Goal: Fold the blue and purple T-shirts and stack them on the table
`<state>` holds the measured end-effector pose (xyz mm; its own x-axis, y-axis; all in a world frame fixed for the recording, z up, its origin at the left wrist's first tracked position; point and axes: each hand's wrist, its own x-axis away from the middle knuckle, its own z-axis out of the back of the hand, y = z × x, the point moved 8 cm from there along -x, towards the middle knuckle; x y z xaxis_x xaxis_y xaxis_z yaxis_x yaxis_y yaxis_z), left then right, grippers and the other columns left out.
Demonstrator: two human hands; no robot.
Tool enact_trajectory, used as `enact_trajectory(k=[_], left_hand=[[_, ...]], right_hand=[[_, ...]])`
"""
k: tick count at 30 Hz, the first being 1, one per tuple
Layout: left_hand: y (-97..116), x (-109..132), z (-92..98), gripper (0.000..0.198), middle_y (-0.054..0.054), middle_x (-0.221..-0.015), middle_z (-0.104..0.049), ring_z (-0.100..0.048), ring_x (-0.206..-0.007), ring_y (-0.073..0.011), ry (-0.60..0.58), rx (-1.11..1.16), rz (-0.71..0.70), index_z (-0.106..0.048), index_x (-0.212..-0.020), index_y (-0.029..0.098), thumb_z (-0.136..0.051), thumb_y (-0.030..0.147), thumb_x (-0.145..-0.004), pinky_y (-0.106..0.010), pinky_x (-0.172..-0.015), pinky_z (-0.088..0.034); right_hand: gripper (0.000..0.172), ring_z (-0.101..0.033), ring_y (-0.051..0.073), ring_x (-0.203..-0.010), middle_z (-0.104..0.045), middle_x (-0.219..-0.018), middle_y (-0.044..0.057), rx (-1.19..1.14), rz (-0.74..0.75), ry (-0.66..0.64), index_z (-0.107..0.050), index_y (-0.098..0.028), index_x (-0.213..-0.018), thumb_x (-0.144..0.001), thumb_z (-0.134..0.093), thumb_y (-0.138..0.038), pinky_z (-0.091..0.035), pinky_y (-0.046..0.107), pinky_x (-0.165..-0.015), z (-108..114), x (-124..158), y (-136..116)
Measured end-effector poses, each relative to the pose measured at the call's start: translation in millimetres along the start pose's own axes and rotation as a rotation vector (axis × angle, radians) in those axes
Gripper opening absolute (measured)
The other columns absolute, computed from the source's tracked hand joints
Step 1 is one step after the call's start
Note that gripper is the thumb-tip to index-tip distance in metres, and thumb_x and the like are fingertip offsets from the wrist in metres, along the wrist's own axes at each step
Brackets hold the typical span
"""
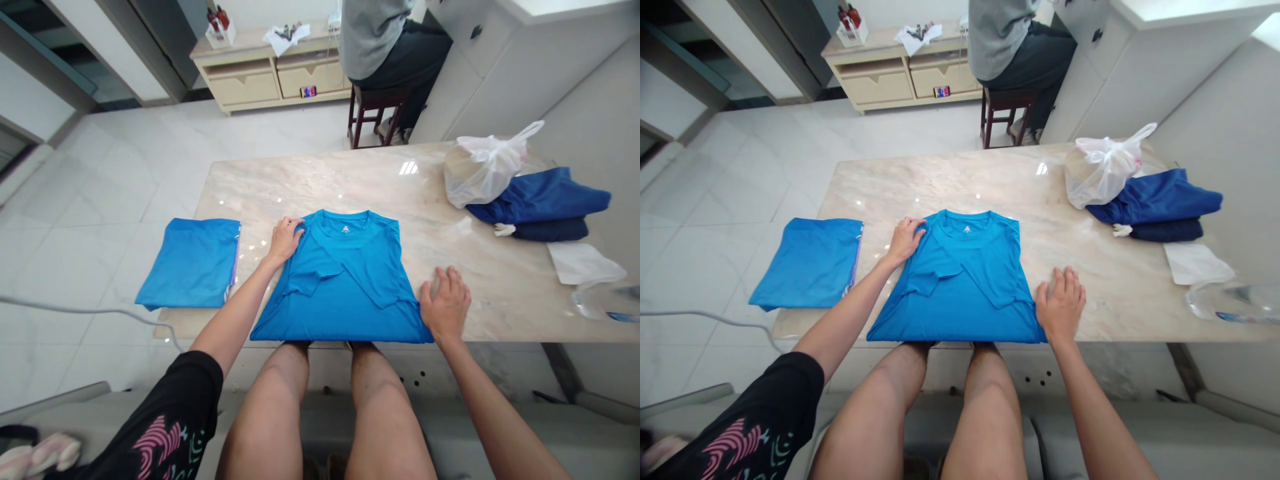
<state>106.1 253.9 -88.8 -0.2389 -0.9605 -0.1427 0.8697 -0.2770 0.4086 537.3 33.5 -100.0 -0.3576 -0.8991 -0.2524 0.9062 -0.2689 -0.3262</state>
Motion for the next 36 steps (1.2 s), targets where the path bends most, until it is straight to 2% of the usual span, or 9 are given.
enact_trajectory(k=[5, 10, 12, 17, 24, 27, 30, 33, 36], left_hand=[[-6, -14, -0.2, 0.017, -0.011, -0.115, -0.075, -0.068, -0.114, -0.0305, -0.054, 0.007, 0.059, -0.075, -0.109, 0.024, -0.059, 0.023, -0.104, -0.044, -0.104, -0.052], [-13, -1, 23.8, 0.020, -0.014, -0.122, -0.073, -0.065, -0.118, -0.0342, 0.088, -0.060, 0.172, -0.072, -0.117, 0.023, -0.055, 0.022, -0.106, -0.048, -0.102, -0.051], [4, 11, 24.5, 0.023, -0.014, -0.128, -0.071, -0.064, -0.123, -0.0332, 0.100, -0.052, 0.081, -0.070, -0.125, 0.022, -0.055, 0.023, -0.107, -0.047, -0.105, -0.050], [69, 46, -15.5, 0.027, -0.011, -0.129, -0.070, -0.064, -0.124, -0.0291, -0.185, 0.050, -0.321, -0.072, -0.134, 0.026, -0.063, 0.035, -0.109, -0.044, -0.105, -0.048], [83, 49, -33.3, 0.019, -0.008, -0.116, -0.073, -0.067, -0.113, -0.0260, -0.174, 0.092, -0.256, -0.078, -0.110, 0.025, -0.063, 0.036, -0.111, -0.044, -0.101, -0.045], [85, 46, -30.9, 0.020, -0.007, -0.115, -0.076, -0.068, -0.112, -0.0262, -0.177, 0.107, -0.243, -0.078, -0.108, 0.025, -0.061, 0.035, -0.112, -0.044, -0.101, -0.046], [85, 53, -20.2, 0.024, -0.008, -0.126, -0.076, -0.068, -0.120, -0.0271, -0.124, 0.114, -0.237, -0.075, -0.125, 0.027, -0.055, 0.035, -0.114, -0.045, -0.105, -0.048], [78, 75, -3.8, 0.034, -0.011, -0.138, -0.073, -0.066, -0.129, -0.0285, -0.007, 0.111, -0.163, -0.067, -0.142, 0.025, -0.046, 0.033, -0.115, -0.046, -0.111, -0.050], [75, 102, 2.8, 0.037, -0.013, -0.145, -0.070, -0.065, -0.135, -0.0300, 0.006, 0.114, -0.143, -0.064, -0.145, 0.024, -0.044, 0.030, -0.115, -0.049, -0.116, -0.051]], right_hand=[[0.063, -0.041, 0.040, -0.160, -0.047, -0.171, 0.027, -0.011, -0.001, 0.004, -0.055, -0.011, -0.159, -0.105, -0.043, -0.041, -0.031, 0.066, -0.130, -1, 0, 1], [0.063, -0.040, 0.040, -0.161, -0.046, -0.171, 0.027, -0.022, -0.003, -0.008, -0.054, -0.010, -0.159, -0.103, -0.045, -0.039, -0.030, 0.067, -0.130, -3, 0, 1], [0.063, -0.039, 0.040, -0.162, -0.046, -0.171, 0.027, -0.017, -0.007, -0.014, -0.054, -0.010, -0.159, -0.103, -0.045, -0.039, -0.030, 0.066, -0.130, -3, 0, 2], [0.062, -0.040, 0.038, -0.162, -0.045, -0.172, 0.027, -0.002, -0.017, -0.019, -0.056, -0.009, -0.157, -0.105, -0.044, -0.040, -0.031, 0.065, -0.131, -3, -1, 2], [0.061, -0.039, 0.037, -0.162, -0.046, -0.172, 0.026, 0.008, -0.012, -0.014, -0.055, -0.010, -0.158, -0.106, -0.043, -0.040, -0.031, 0.064, -0.132, -3, 0, 2], [0.061, -0.040, 0.036, -0.162, -0.046, -0.172, 0.025, 0.019, -0.006, -0.010, -0.055, -0.011, -0.158, -0.106, -0.042, -0.041, -0.031, 0.063, -0.131, -4, 0, 4], [0.062, -0.040, 0.036, -0.162, -0.046, -0.172, 0.025, 0.034, 0.003, -0.011, -0.054, -0.012, -0.158, -0.105, -0.042, -0.040, -0.031, 0.062, -0.131, -5, -1, 5], [0.062, -0.041, 0.036, -0.161, -0.047, -0.171, 0.025, 0.046, 0.001, -0.019, -0.054, -0.012, -0.159, -0.105, -0.041, -0.039, -0.032, 0.062, -0.130, -6, 1, 4], [0.061, -0.043, 0.037, -0.158, -0.049, -0.168, 0.026, 0.041, -0.012, -0.026, -0.054, -0.011, -0.157, -0.104, -0.040, -0.037, -0.033, 0.063, -0.128, -3, 0, 0]])
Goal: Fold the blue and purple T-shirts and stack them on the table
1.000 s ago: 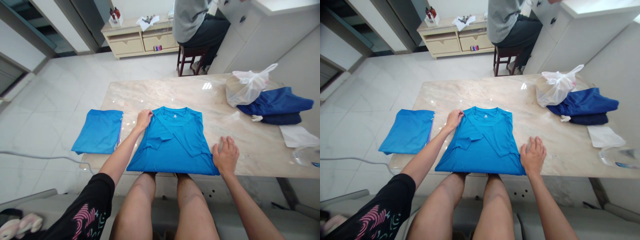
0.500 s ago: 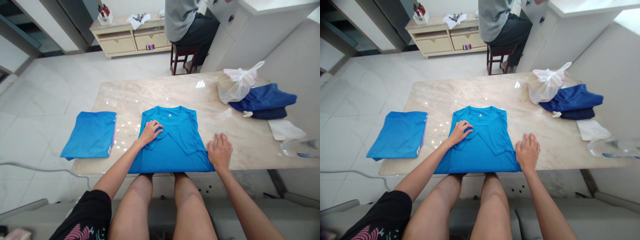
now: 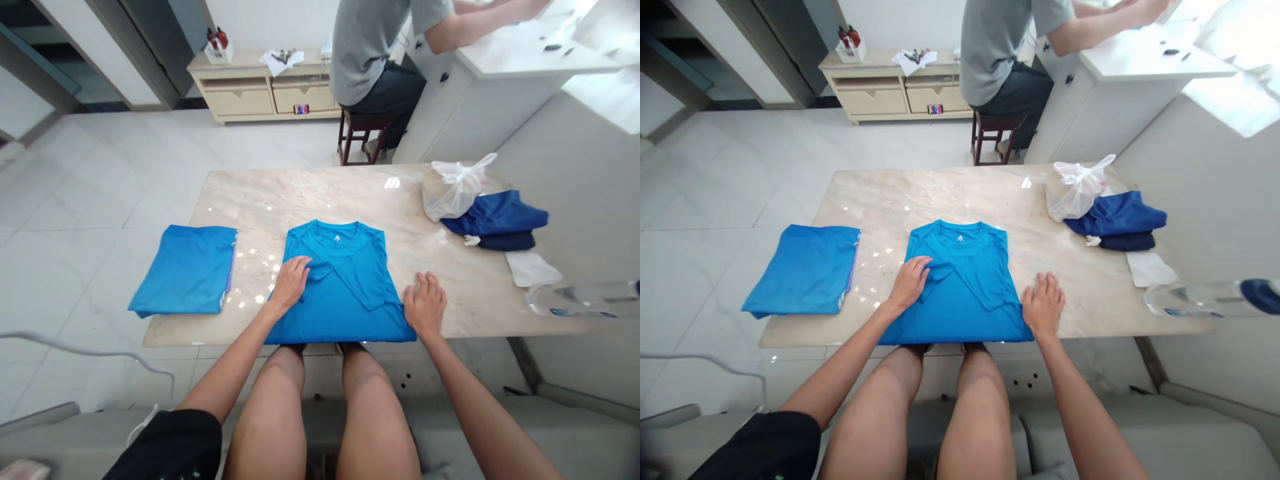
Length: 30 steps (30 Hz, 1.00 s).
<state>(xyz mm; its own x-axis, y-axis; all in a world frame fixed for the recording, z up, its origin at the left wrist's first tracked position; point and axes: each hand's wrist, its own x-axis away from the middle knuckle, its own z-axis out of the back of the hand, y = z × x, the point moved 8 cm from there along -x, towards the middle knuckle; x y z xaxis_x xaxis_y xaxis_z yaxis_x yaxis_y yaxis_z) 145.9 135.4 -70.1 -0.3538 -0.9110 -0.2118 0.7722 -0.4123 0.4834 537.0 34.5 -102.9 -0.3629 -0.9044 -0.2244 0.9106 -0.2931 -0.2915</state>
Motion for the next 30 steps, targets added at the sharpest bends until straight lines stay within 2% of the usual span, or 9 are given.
enact_trajectory(k=[4, 7, 10, 14, 17, 20, 24, 27, 30], left_hand=[[-10, 1, 9.4, 0.035, -0.015, -0.150, -0.067, -0.064, -0.138, -0.0325, -0.001, 0.023, 0.039, -0.066, -0.141, 0.023, -0.050, 0.026, -0.110, -0.052, -0.118, -0.052], [-45, -30, 26.3, 0.031, -0.016, -0.141, -0.069, -0.066, -0.134, -0.0325, 0.045, 0.065, 0.223, -0.067, -0.132, 0.023, -0.059, 0.022, -0.102, -0.052, -0.117, -0.052], [-87, -70, 41.3, 0.031, -0.017, -0.131, -0.069, -0.069, -0.125, -0.0325, 0.075, 0.080, 0.390, -0.065, -0.125, 0.020, -0.067, 0.022, -0.094, -0.050, -0.112, -0.054], [-132, -109, 40.7, 0.034, -0.012, -0.109, -0.075, -0.074, -0.107, -0.0296, 0.003, 0.097, 0.514, -0.065, -0.118, 0.020, -0.076, 0.032, -0.088, -0.041, -0.096, -0.058], [-153, -124, 26.0, 0.037, -0.006, -0.092, -0.078, -0.075, -0.094, -0.0266, -0.115, 0.139, 0.544, -0.069, -0.107, 0.021, -0.083, 0.046, -0.083, -0.034, -0.082, -0.057], [-161, -134, 9.1, 0.039, -0.002, -0.076, -0.076, -0.074, -0.083, -0.0257, -0.239, 0.172, 0.544, -0.073, -0.089, 0.022, -0.088, 0.055, -0.073, -0.031, -0.070, -0.052], [-160, -142, -1.3, 0.037, 0.000, -0.065, -0.071, -0.069, -0.075, -0.0248, -0.364, 0.194, 0.504, -0.073, -0.069, 0.023, -0.095, 0.052, -0.060, -0.031, -0.065, -0.045], [-157, -146, 8.4, 0.034, 0.000, -0.066, -0.071, -0.066, -0.074, -0.0230, -0.370, 0.221, 0.458, -0.075, -0.069, 0.021, -0.092, 0.049, -0.065, -0.031, -0.067, -0.044], [-158, -156, 32.1, 0.030, 0.000, -0.074, -0.073, -0.066, -0.079, -0.0221, -0.258, 0.234, 0.466, -0.076, -0.079, 0.019, -0.092, 0.043, -0.070, -0.030, -0.073, -0.047]], right_hand=[[0.051, -0.053, 0.041, -0.147, -0.058, -0.155, 0.029, -0.092, -0.106, -0.103, -0.065, -0.010, -0.140, -0.097, -0.047, -0.031, -0.038, 0.066, -0.123, 9, -25, -7], [0.040, -0.066, 0.034, -0.126, -0.070, -0.136, 0.023, -0.223, -0.098, -0.266, -0.070, -0.012, -0.127, -0.094, -0.050, -0.025, -0.048, 0.054, -0.118, 13, -66, -27], [0.032, -0.073, 0.025, -0.107, -0.077, -0.120, 0.016, -0.270, -0.082, -0.337, -0.070, -0.014, -0.125, -0.097, -0.056, -0.023, -0.054, 0.041, -0.109, 11, -115, -48], [0.024, -0.074, 0.023, -0.092, -0.079, -0.100, 0.012, -0.287, -0.170, -0.449, -0.070, -0.014, -0.114, -0.095, -0.072, -0.029, -0.059, 0.037, -0.092, -19, -168, -65], [0.033, -0.072, 0.020, -0.079, -0.078, -0.088, 0.008, -0.319, -0.213, -0.568, -0.069, -0.013, -0.112, -0.091, -0.083, -0.034, -0.058, 0.032, -0.075, -48, -191, -74], [0.040, -0.067, 0.018, -0.070, -0.073, -0.074, 0.002, -0.351, -0.226, -0.695, -0.071, -0.015, -0.104, -0.081, -0.095, -0.039, -0.054, 0.028, -0.065, -68, -203, -78], [0.038, -0.059, 0.015, -0.066, -0.061, -0.062, -0.002, -0.319, -0.069, -0.900, -0.069, -0.019, -0.074, -0.075, -0.098, -0.043, -0.050, 0.025, -0.060, -75, -208, -90], [0.035, -0.058, 0.015, -0.070, -0.059, -0.064, -0.003, -0.204, 0.020, -0.811, -0.068, -0.019, -0.069, -0.080, -0.096, -0.038, -0.048, 0.025, -0.065, -57, -220, -97], [0.025, -0.061, 0.015, -0.076, -0.065, -0.072, -0.001, -0.144, 0.048, -0.666, -0.073, -0.015, -0.079, -0.086, -0.091, -0.030, -0.050, 0.026, -0.073, -35, -239, -109]])
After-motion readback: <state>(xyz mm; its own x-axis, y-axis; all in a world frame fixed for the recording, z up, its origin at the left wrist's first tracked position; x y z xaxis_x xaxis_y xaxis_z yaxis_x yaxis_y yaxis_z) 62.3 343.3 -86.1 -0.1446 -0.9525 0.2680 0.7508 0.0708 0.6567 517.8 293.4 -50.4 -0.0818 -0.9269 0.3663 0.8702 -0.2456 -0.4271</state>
